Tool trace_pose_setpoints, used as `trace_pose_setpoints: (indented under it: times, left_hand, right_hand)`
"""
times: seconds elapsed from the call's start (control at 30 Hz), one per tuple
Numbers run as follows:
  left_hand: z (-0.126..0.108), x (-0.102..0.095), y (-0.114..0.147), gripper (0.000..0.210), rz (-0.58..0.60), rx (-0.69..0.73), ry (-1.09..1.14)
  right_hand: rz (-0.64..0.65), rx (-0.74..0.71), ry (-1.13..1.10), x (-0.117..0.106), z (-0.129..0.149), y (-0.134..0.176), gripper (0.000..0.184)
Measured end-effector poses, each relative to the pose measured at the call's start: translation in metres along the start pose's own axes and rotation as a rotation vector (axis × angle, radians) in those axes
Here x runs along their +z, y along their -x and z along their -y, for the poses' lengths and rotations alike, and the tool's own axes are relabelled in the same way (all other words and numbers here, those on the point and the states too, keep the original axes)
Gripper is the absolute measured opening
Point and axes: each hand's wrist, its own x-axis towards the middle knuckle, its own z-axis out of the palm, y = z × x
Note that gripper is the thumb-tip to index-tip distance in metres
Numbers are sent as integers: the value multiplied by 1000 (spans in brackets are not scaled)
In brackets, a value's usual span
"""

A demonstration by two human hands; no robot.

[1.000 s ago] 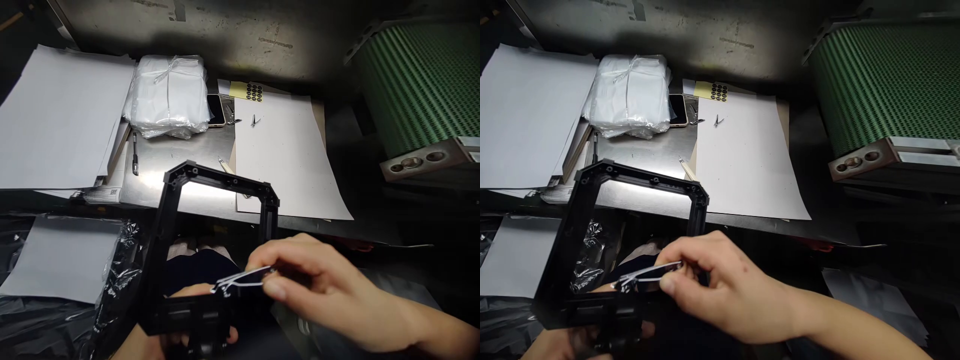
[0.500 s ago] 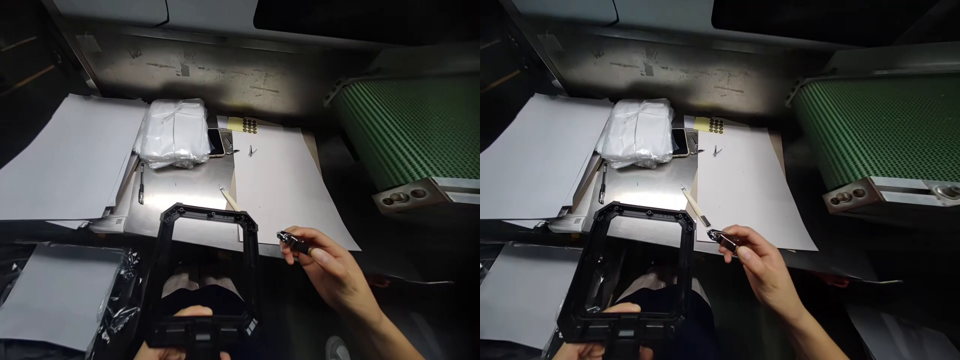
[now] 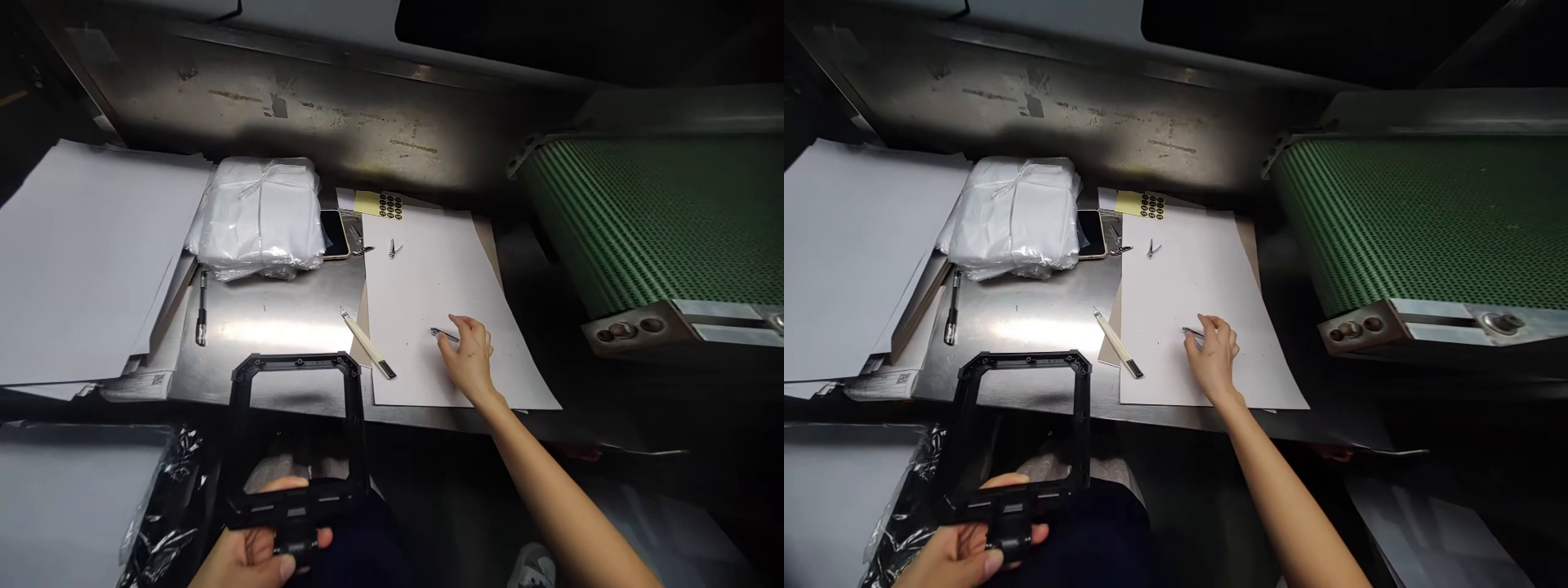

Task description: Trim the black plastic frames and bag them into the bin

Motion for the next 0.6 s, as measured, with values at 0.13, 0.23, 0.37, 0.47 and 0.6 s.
trace_pose_setpoints:
  times: [0.13, 0.23, 0.37, 0.47, 0.6]
  left_hand:
    - [9, -17, -26, 45, -39, -42, 63]
    - [15, -28, -40, 45, -58, -78, 70]
    - [16, -37, -54, 43, 24, -75, 150]
    - [13, -37, -62, 25, 42, -82, 235]
    - [10, -33, -71, 17, -103, -143, 275]
  right_hand:
    - [239, -256, 79, 27, 42, 3, 26]
    - [370, -338, 162, 49, 65, -1, 24]
    - [428, -337, 272, 64, 79, -7, 18]
    - [493, -342, 296, 62, 93, -6, 23]
    - [711, -519, 315, 54, 125, 4, 23]
